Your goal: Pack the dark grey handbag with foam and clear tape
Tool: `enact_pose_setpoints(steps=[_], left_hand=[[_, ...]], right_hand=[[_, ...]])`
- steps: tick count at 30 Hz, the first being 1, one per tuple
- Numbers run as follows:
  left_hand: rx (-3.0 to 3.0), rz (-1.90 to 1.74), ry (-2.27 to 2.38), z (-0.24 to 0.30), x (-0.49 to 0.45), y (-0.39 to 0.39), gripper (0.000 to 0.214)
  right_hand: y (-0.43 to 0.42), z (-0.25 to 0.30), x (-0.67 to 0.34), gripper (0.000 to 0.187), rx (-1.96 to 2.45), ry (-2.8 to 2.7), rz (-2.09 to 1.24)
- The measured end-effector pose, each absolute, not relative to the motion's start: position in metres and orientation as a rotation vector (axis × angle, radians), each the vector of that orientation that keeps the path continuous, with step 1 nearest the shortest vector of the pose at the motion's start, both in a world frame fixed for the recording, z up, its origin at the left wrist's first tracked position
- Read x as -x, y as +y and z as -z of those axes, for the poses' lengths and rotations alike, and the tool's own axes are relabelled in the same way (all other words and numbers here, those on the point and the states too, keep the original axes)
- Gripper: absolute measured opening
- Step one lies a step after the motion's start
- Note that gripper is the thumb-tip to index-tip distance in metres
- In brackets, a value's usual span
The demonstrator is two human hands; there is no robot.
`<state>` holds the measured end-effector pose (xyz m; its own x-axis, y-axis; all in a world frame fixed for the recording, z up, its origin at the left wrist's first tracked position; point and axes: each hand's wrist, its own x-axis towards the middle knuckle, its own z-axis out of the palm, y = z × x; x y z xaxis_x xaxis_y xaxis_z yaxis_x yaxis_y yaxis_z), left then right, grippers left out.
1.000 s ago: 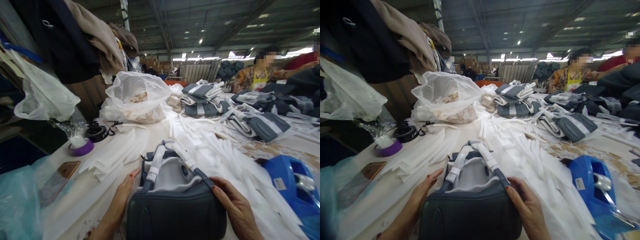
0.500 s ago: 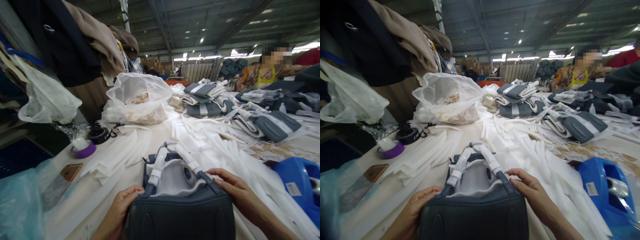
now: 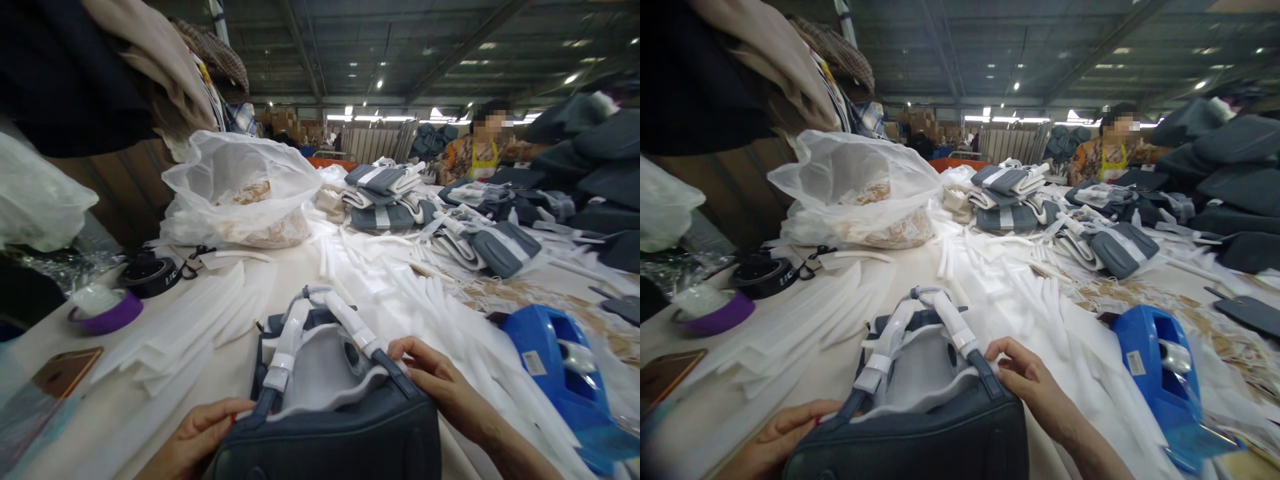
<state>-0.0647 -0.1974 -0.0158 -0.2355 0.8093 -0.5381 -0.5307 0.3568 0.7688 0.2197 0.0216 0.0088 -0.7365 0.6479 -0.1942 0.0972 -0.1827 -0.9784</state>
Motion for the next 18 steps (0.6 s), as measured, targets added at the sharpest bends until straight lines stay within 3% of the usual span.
enact_pose_setpoints(steps=[8, 18], left_hand=[[-0.701, -1.197, 1.396, -0.001, 0.071, -0.194, 0.04], [-0.576, -1.21, 1.356, 0.006, 0.069, -0.188, 0.035]], right_hand=[[0.026, -0.003, -0.217, 0.019, 0.914, -1.839, -1.808], [0.025, 0.016, -0.218, 0.015, 0.943, -1.612, -1.877]])
